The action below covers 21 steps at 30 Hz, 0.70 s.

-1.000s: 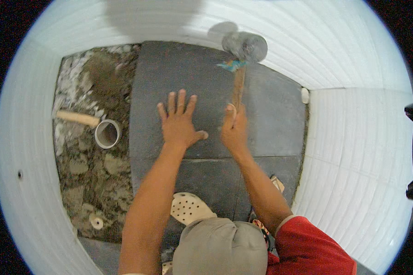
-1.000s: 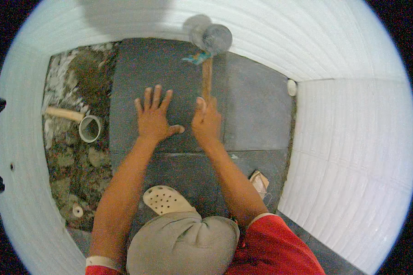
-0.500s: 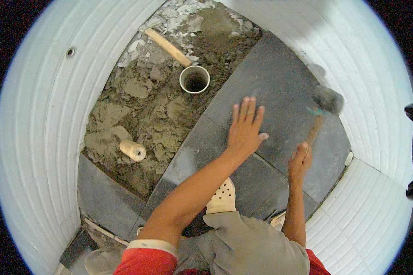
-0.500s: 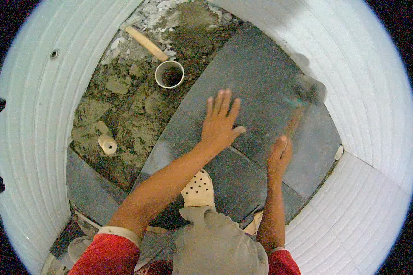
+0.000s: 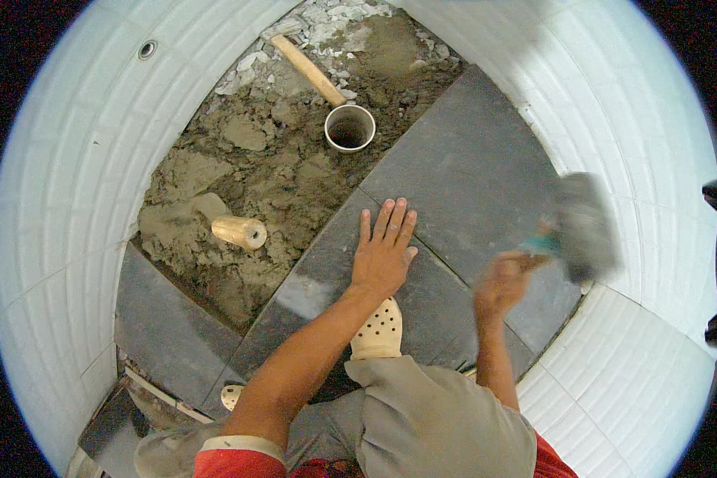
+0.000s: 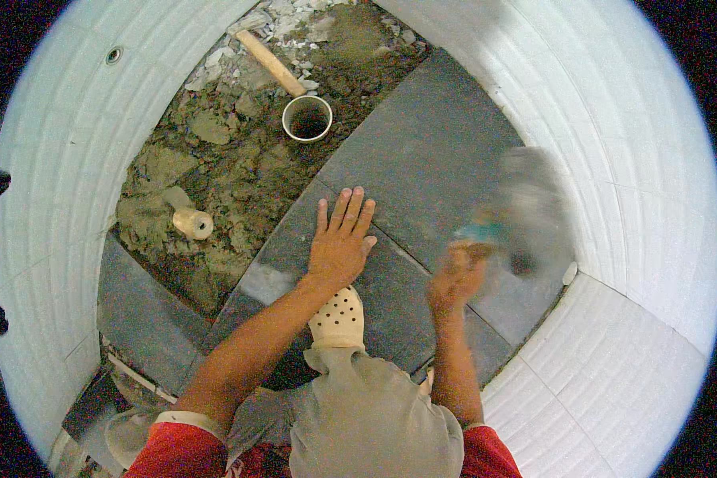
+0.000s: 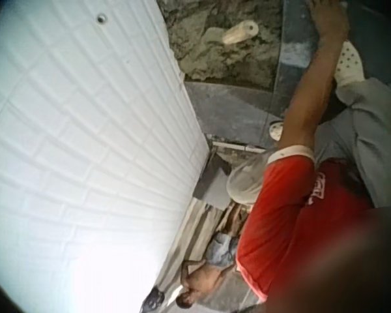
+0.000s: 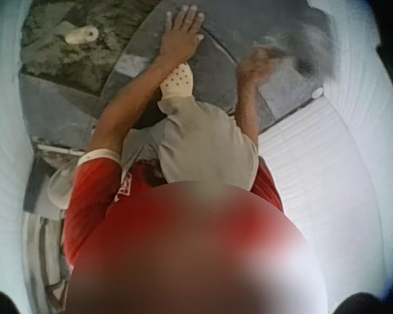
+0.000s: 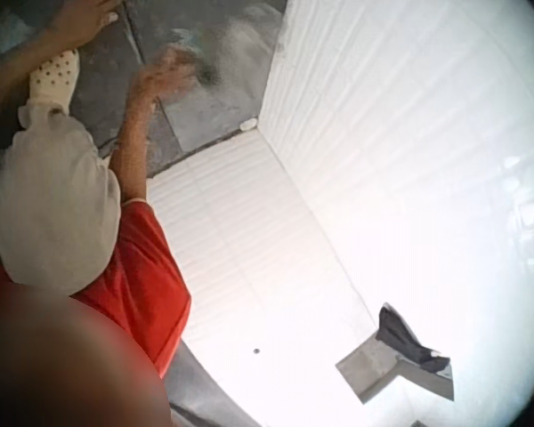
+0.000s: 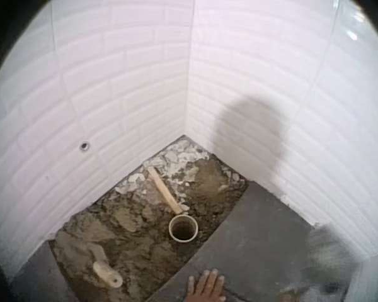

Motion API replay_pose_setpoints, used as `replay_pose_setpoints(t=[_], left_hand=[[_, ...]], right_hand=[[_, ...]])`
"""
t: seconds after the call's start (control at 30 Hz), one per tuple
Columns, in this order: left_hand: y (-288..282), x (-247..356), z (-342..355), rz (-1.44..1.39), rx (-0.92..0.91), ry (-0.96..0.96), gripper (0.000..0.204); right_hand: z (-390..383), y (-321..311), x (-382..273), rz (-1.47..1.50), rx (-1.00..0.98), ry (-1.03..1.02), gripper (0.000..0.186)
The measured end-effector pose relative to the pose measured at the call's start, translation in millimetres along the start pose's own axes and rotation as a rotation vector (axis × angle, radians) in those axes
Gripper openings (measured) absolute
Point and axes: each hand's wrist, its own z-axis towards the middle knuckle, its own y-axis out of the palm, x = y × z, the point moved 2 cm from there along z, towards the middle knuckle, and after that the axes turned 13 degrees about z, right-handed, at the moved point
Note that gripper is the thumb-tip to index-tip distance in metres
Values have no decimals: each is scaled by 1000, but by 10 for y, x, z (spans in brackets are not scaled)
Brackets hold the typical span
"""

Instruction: The person scoops cement from a bucket with a trowel and spreads it onto a tile. They then place the tile onto a cemented floor area and tap it with a rubber mallet to level and secure it.

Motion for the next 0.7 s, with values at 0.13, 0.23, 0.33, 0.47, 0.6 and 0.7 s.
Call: replay_pose_setpoints(t=[0.13, 0.23, 0.33, 0.47, 0.6, 0.7], left_hand=[[3, -12, 12, -19, -14, 6, 71], [-17, -9, 16, 16, -10, 14, 71], [-12, 14, 80, 77, -110, -1, 74], [-20, 53, 303, -57, 40, -2, 82], [14, 75, 484, -84, 54, 69, 91], [28, 86, 517, -24, 23, 56, 95]], right_hand=[[-380, 139, 89, -330, -284, 165, 39], [-264, -75, -56, -197, -151, 292, 42], [3, -257, -354, 81, -38, 254, 45], [116, -295, -704, 228, 74, 214, 45], [90, -501, -623, 295, 138, 270, 46], [-136, -622, -286, 181, 138, 190, 45]])
